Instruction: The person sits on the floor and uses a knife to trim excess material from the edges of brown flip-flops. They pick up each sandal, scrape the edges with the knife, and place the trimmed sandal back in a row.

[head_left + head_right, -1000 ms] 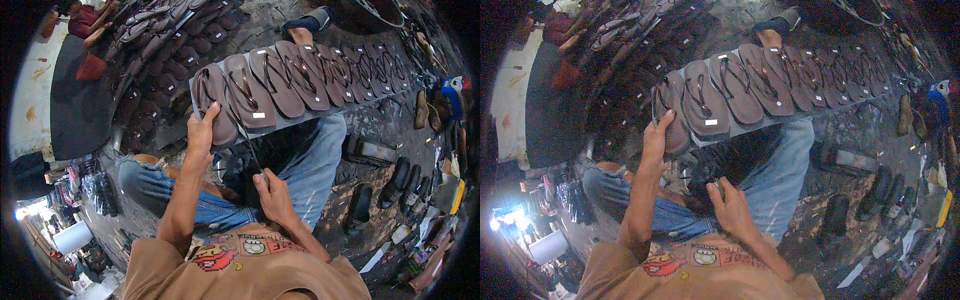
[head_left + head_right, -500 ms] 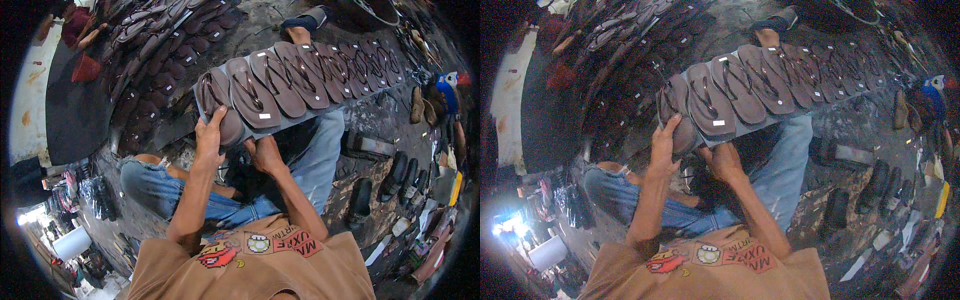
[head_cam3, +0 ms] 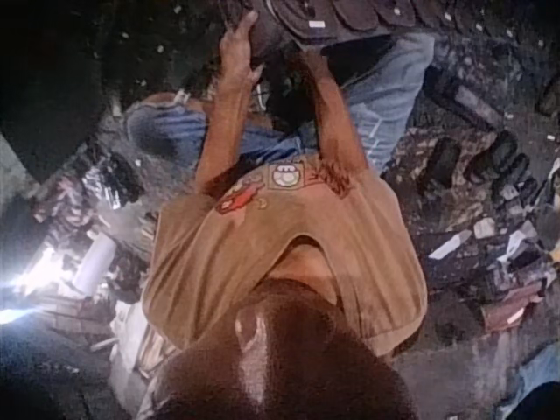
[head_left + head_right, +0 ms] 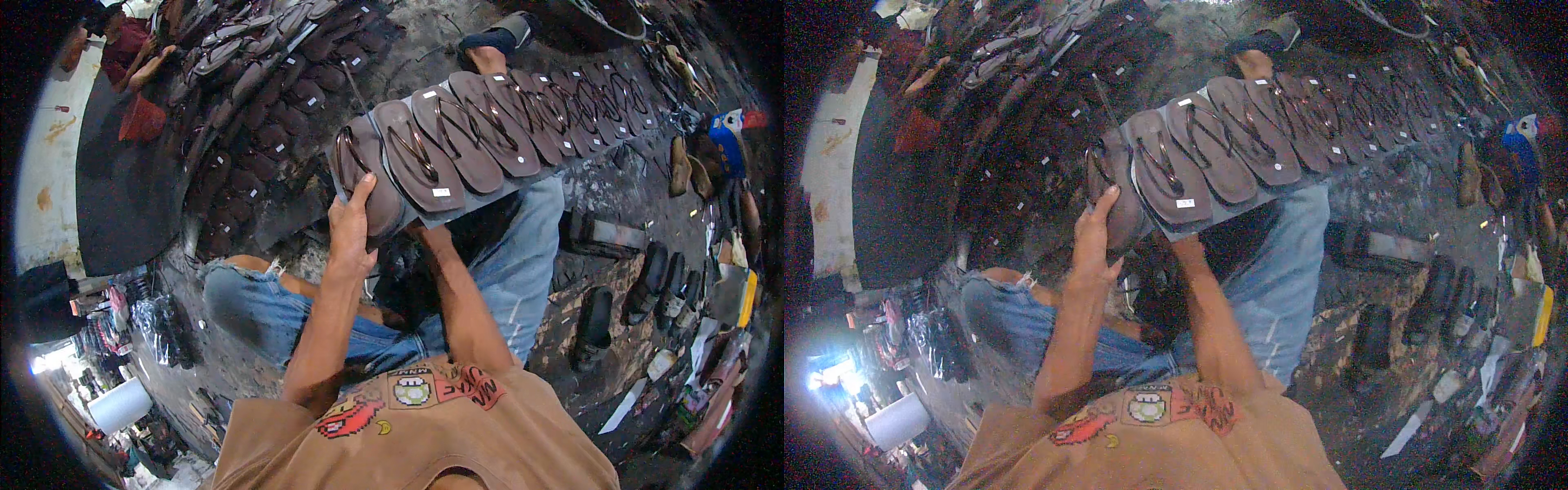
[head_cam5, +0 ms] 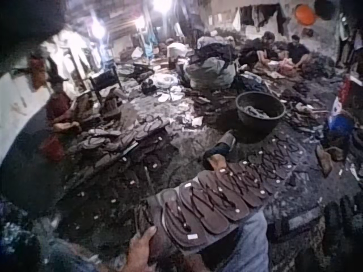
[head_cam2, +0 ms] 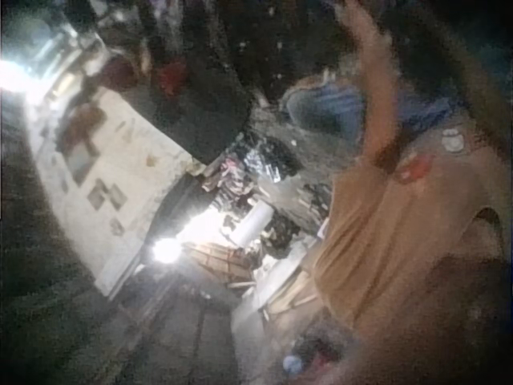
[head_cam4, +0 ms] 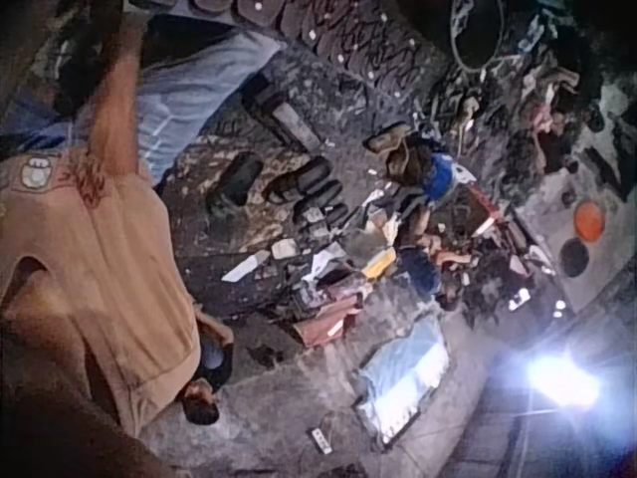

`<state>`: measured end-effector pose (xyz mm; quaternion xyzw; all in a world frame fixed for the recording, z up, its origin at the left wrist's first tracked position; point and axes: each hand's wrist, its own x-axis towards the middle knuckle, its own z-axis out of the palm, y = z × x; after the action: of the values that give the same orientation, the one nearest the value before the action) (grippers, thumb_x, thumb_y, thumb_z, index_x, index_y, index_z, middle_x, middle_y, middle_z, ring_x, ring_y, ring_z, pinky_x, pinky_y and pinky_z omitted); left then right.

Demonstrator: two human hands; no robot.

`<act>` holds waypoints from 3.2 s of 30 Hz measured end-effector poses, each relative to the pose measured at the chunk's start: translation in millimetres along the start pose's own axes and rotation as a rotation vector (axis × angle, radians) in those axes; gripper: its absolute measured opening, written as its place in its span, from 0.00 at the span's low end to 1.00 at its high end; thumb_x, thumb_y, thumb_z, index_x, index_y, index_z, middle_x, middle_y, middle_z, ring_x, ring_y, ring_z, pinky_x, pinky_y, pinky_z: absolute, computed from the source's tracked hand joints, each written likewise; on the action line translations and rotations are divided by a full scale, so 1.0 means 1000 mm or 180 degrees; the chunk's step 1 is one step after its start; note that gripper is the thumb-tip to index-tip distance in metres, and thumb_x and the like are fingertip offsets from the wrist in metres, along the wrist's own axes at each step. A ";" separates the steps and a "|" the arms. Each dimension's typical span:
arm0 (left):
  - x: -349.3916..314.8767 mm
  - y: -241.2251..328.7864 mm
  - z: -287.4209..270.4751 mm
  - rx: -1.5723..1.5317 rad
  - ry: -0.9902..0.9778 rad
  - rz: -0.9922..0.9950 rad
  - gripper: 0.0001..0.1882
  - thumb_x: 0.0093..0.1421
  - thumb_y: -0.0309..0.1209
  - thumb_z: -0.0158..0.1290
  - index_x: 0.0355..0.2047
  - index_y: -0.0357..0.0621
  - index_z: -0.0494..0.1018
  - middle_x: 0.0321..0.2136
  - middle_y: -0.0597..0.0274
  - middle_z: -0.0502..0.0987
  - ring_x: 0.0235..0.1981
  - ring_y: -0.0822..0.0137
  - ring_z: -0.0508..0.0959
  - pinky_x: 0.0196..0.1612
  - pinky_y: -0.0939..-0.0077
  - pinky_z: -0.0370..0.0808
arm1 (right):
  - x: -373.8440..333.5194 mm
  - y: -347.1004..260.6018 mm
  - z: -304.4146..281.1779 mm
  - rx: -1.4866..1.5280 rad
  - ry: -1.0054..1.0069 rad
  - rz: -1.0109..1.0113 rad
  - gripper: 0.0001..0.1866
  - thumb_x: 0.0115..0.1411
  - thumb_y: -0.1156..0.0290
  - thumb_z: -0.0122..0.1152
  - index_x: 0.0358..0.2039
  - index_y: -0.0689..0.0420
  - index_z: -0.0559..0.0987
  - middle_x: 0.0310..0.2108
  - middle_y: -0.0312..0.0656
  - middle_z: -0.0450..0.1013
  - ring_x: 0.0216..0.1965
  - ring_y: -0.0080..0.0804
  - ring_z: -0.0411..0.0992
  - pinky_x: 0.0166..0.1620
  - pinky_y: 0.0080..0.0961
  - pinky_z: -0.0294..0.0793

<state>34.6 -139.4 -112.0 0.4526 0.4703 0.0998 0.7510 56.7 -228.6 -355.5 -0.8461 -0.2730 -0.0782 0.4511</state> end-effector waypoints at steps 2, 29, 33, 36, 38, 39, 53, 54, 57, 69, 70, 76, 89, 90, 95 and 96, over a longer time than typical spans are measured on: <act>-0.002 -0.001 0.001 0.0197 0.0105 0.0008 0.26 0.63 0.40 0.60 0.56 0.38 0.70 0.49 0.53 0.77 0.48 0.60 0.79 0.51 0.61 0.78 | 0.024 0.001 -0.011 -0.0041 -0.0354 0.0204 0.19 0.63 0.58 0.57 0.47 0.59 0.79 0.44 0.50 0.76 0.48 0.49 0.74 0.53 0.48 0.70; -0.146 0.092 -0.113 -0.0384 -0.0429 0.0822 0.26 0.59 0.40 0.67 0.51 0.39 0.73 0.41 0.61 0.80 0.40 0.70 0.81 0.45 0.73 0.79 | 0.039 -0.200 -0.277 0.1995 -0.1662 0.0803 0.21 0.75 0.55 0.41 0.45 0.59 0.76 0.16 0.27 0.65 0.18 0.15 0.62 0.21 0.20 0.56; -0.147 0.052 -0.134 -0.0650 -0.0244 0.0579 0.24 0.60 0.41 0.67 0.50 0.41 0.74 0.40 0.64 0.80 0.39 0.71 0.81 0.42 0.74 0.80 | -0.039 -0.183 -0.294 0.1218 -0.2340 0.0657 0.17 0.73 0.59 0.44 0.40 0.59 0.76 0.15 0.38 0.65 0.16 0.31 0.64 0.22 0.29 0.60; -0.164 0.055 -0.112 -0.0682 -0.0087 0.0430 0.21 0.63 0.41 0.63 0.51 0.44 0.74 0.40 0.67 0.80 0.38 0.73 0.81 0.41 0.74 0.80 | -0.063 -0.178 -0.311 0.1039 -0.2467 0.0492 0.14 0.71 0.61 0.47 0.37 0.58 0.75 0.19 0.46 0.67 0.20 0.46 0.67 0.27 0.37 0.64; -0.174 0.058 -0.105 -0.0913 0.0083 0.0395 0.19 0.65 0.40 0.61 0.52 0.45 0.74 0.40 0.67 0.80 0.38 0.73 0.81 0.41 0.73 0.80 | -0.073 -0.176 -0.318 0.1122 -0.2473 0.0354 0.13 0.70 0.61 0.48 0.37 0.58 0.75 0.22 0.50 0.69 0.24 0.53 0.69 0.30 0.41 0.66; -0.173 0.054 -0.107 -0.1013 0.0108 0.0393 0.19 0.66 0.40 0.60 0.52 0.45 0.74 0.40 0.67 0.80 0.38 0.73 0.81 0.41 0.73 0.81 | -0.078 -0.173 -0.320 0.1166 -0.2450 0.0282 0.14 0.70 0.61 0.49 0.37 0.58 0.75 0.23 0.52 0.69 0.25 0.55 0.69 0.31 0.43 0.67; -0.164 0.067 -0.097 -0.0244 -0.0040 0.0413 0.21 0.65 0.34 0.62 0.55 0.41 0.71 0.45 0.62 0.81 0.43 0.69 0.82 0.47 0.70 0.81 | 0.049 -0.189 -0.220 0.0904 -0.2576 0.0262 0.14 0.69 0.57 0.55 0.43 0.55 0.72 0.29 0.58 0.76 0.33 0.67 0.74 0.30 0.52 0.71; -0.164 0.065 -0.096 -0.0130 -0.0024 0.0441 0.22 0.65 0.34 0.62 0.55 0.41 0.70 0.46 0.62 0.80 0.44 0.69 0.81 0.48 0.70 0.80 | 0.064 -0.196 -0.215 0.0915 -0.2655 0.0276 0.15 0.70 0.56 0.53 0.43 0.56 0.72 0.30 0.59 0.76 0.34 0.66 0.74 0.31 0.51 0.72; -0.161 0.067 -0.094 0.0201 -0.0038 0.0550 0.23 0.63 0.33 0.62 0.56 0.41 0.70 0.46 0.62 0.80 0.46 0.70 0.80 0.51 0.70 0.78 | 0.117 -0.194 -0.169 0.1700 -0.2743 0.0328 0.18 0.72 0.54 0.50 0.44 0.59 0.74 0.31 0.59 0.77 0.36 0.59 0.77 0.37 0.46 0.73; -0.205 0.099 -0.113 0.1795 -0.1190 -0.0046 0.25 0.48 0.27 0.73 0.46 0.36 0.79 0.42 0.62 0.83 0.44 0.73 0.79 0.52 0.73 0.75 | -0.007 -0.158 -0.355 0.1170 -0.3587 0.0692 0.16 0.65 0.62 0.57 0.49 0.59 0.75 0.35 0.52 0.76 0.39 0.56 0.75 0.43 0.44 0.72; -0.211 0.090 -0.115 0.1570 -0.1082 -0.0068 0.26 0.48 0.27 0.73 0.47 0.36 0.79 0.42 0.62 0.83 0.44 0.73 0.79 0.52 0.73 0.75 | -0.018 -0.158 -0.358 0.1318 -0.3575 0.0696 0.17 0.65 0.62 0.57 0.49 0.59 0.75 0.39 0.53 0.76 0.43 0.57 0.74 0.46 0.45 0.72; -0.229 0.084 -0.115 0.1619 -0.1105 -0.0579 0.25 0.51 0.33 0.72 0.47 0.35 0.79 0.42 0.64 0.83 0.43 0.74 0.78 0.52 0.74 0.74 | -0.018 -0.167 -0.373 0.1578 -0.3625 0.0641 0.18 0.64 0.60 0.56 0.47 0.60 0.77 0.37 0.56 0.74 0.38 0.58 0.74 0.41 0.43 0.71; -0.208 0.084 -0.085 0.3189 -0.2436 -0.0801 0.29 0.51 0.36 0.73 0.51 0.39 0.77 0.45 0.54 0.82 0.42 0.69 0.81 0.49 0.71 0.77 | 0.027 -0.181 -0.227 0.2384 -0.3394 0.0339 0.13 0.70 0.59 0.55 0.43 0.57 0.75 0.29 0.53 0.75 0.29 0.47 0.75 0.34 0.43 0.72; -0.209 0.081 -0.098 0.2368 -0.2190 -0.0361 0.29 0.51 0.34 0.73 0.52 0.38 0.77 0.46 0.54 0.82 0.43 0.67 0.81 0.50 0.70 0.78 | 0.039 -0.176 -0.211 0.2496 -0.3472 0.0514 0.13 0.71 0.60 0.55 0.44 0.58 0.75 0.28 0.48 0.74 0.27 0.39 0.72 0.33 0.40 0.71; -0.190 0.111 -0.113 0.0613 -0.0715 0.1108 0.27 0.54 0.30 0.69 0.54 0.37 0.75 0.45 0.54 0.81 0.44 0.63 0.82 0.51 0.62 0.79 | 0.076 -0.127 -0.227 0.2325 -0.1647 0.1752 0.18 0.75 0.55 0.46 0.43 0.58 0.75 0.27 0.31 0.66 0.26 0.17 0.61 0.28 0.22 0.63; -0.187 0.108 -0.104 0.0204 -0.0494 0.1183 0.27 0.55 0.29 0.68 0.54 0.37 0.74 0.45 0.53 0.81 0.44 0.62 0.82 0.51 0.60 0.80 | 0.072 -0.113 -0.235 0.2168 -0.1379 0.1688 0.20 0.76 0.54 0.44 0.44 0.58 0.75 0.25 0.30 0.65 0.25 0.16 0.60 0.27 0.20 0.62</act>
<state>-119.5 -124.7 71.1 0.5617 0.3224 0.1864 0.7388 83.9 -339.7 -109.5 -0.6875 -0.1456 0.3114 0.6397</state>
